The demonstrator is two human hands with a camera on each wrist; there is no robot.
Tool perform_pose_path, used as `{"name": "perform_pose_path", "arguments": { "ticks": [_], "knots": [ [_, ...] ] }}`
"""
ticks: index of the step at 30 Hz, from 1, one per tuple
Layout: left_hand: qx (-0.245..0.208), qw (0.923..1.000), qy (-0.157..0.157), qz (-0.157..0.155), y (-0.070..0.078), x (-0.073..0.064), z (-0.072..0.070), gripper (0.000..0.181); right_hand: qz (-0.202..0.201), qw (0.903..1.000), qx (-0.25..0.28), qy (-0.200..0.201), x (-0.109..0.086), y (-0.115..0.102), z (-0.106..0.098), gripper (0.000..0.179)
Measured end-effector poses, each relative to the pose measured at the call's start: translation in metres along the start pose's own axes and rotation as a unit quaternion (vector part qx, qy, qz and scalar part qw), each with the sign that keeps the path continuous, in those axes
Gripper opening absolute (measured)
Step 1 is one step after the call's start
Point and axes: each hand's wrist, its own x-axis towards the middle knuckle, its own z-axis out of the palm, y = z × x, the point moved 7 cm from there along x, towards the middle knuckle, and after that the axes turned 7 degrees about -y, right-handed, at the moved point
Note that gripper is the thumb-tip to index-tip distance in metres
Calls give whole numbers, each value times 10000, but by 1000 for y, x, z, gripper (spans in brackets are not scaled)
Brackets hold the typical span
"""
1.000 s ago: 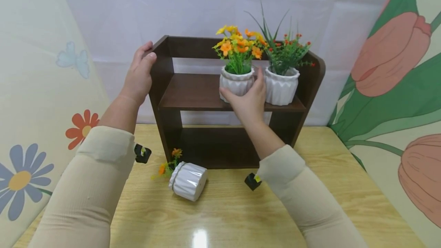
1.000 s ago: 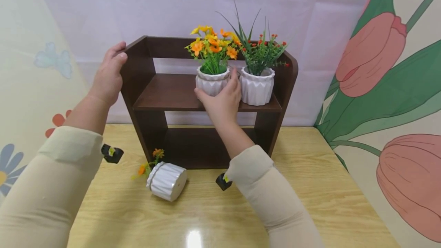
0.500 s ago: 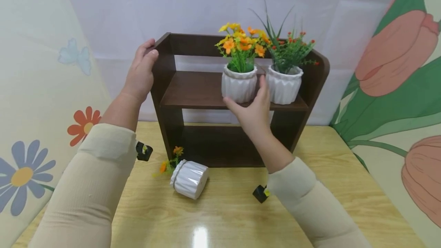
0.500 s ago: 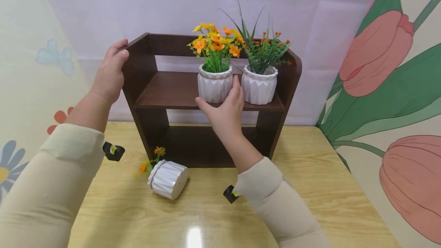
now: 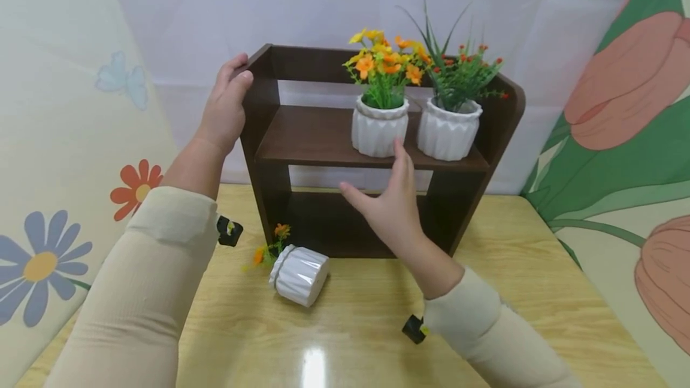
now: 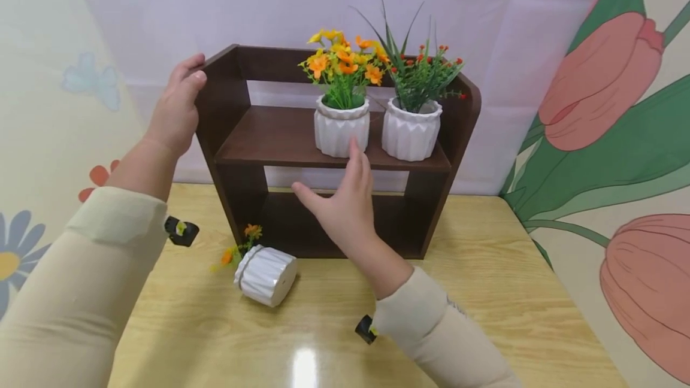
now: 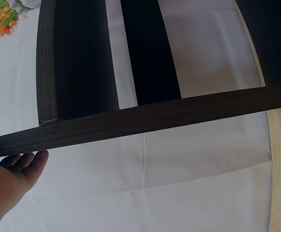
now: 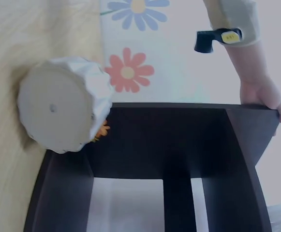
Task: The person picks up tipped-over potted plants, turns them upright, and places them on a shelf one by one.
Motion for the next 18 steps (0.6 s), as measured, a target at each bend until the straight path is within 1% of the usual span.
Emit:
{"name": "perform_pose_path", "arguments": {
  "ticks": [4, 11, 18],
  "knots": [
    [-24, 10000, 9, 57, 1, 1, 0, 53, -55, 9998, -115, -160, -6, 2, 7, 110],
    [-58, 10000, 25, 76, 1, 1, 0, 52, 28, 9992, -191, -345, -15, 4, 16, 109],
    [-30, 10000, 52, 58, 1, 1, 0, 52, -46, 9971, -149, -748, -20, 9, 27, 108]
  ]
}}
